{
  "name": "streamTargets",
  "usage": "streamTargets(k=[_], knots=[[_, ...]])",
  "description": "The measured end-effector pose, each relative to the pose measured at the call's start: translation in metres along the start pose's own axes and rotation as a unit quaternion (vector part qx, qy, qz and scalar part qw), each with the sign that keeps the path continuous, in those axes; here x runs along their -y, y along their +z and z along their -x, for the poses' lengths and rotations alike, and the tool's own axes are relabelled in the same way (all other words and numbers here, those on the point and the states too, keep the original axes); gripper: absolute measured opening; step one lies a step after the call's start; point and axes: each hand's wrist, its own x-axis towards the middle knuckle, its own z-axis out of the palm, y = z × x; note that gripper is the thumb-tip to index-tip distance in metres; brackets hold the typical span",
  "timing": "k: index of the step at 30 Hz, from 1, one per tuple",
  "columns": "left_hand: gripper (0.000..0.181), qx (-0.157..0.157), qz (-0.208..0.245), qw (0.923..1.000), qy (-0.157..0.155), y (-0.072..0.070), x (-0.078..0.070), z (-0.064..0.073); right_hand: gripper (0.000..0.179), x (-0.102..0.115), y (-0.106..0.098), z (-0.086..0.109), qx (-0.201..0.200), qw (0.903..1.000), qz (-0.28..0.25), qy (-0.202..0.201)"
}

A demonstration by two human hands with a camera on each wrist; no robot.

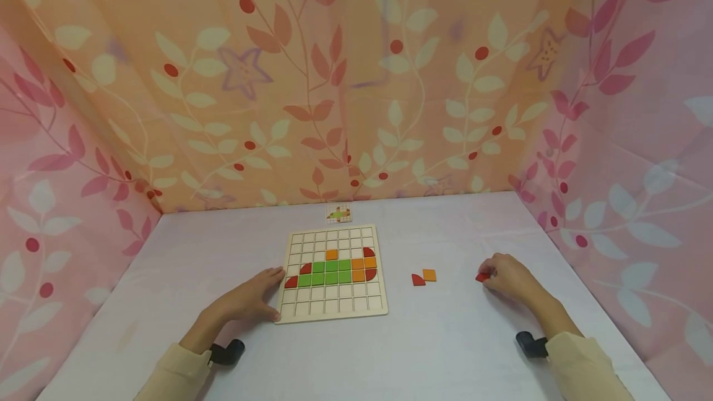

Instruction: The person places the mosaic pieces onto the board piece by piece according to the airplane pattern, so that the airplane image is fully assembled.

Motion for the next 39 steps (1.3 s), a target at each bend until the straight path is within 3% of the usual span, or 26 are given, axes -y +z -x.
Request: streamTargets(k=[16,39], knots=[[0.098,-0.001,-0.005,1.0,-0.008,0.0,-0.001,0.002,0.025,0.001,0.0,-0.005,-0.007,0.9999,-0.01,0.01],[0.097,-0.005,-0.002,0.9999,-0.009,-0.001,-0.001,-0.001,0.021,0.019,-0.009,-0.024,-0.007,0.9996,-0.016,-0.021]])
